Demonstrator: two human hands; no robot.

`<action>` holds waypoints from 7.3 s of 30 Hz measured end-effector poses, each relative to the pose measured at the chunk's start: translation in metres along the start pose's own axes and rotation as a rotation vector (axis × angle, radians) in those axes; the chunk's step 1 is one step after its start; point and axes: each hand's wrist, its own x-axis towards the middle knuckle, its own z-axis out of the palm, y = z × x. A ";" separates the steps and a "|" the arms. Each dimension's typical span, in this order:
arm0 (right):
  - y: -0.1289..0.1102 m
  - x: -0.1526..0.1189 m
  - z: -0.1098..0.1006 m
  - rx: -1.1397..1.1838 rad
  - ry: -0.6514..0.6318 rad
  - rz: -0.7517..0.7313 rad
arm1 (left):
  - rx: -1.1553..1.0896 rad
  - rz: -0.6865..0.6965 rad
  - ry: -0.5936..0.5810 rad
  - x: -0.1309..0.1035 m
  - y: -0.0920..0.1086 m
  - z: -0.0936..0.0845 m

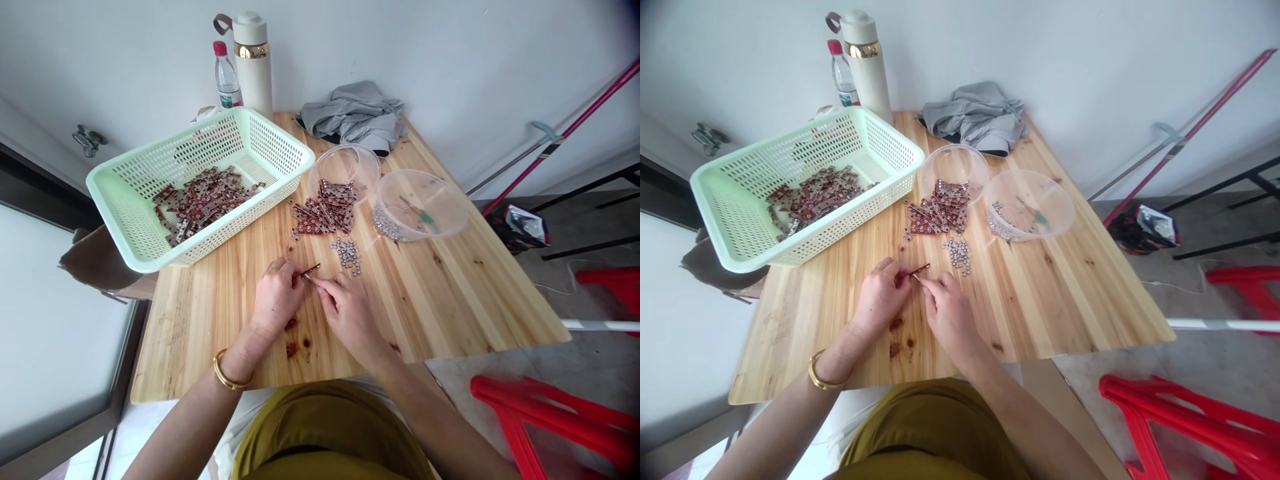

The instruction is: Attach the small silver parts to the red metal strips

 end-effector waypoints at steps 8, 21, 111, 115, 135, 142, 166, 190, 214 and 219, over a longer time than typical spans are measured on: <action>-0.004 0.004 0.000 -0.076 -0.048 -0.004 | -0.003 0.001 0.004 -0.001 -0.001 0.001; 0.007 0.003 -0.009 -0.088 0.000 -0.019 | -0.004 0.031 0.000 -0.002 -0.001 0.001; 0.070 -0.007 -0.048 0.161 0.246 0.046 | 0.260 0.060 -0.007 0.059 0.013 -0.020; 0.073 -0.008 -0.053 0.157 0.231 0.057 | 0.210 0.042 0.000 0.070 0.005 -0.019; 0.088 0.039 -0.052 -0.106 -0.003 -0.077 | -1.125 -0.497 -0.375 0.020 0.023 -0.024; 0.091 0.044 -0.054 -0.116 -0.041 -0.072 | -1.039 -0.488 -0.321 0.017 0.023 -0.021; 0.019 0.040 -0.011 0.155 -0.088 -0.145 | -0.150 0.192 -0.052 0.006 0.002 -0.006; 0.017 0.031 0.003 0.005 -0.038 -0.163 | -0.312 -0.081 -0.007 0.003 0.005 -0.002; 0.002 0.001 -0.007 0.050 0.014 -0.054 | -0.179 0.043 0.077 -0.002 0.000 0.003; -0.002 -0.003 -0.006 -0.016 -0.027 -0.046 | -0.142 0.068 0.072 -0.003 0.001 0.001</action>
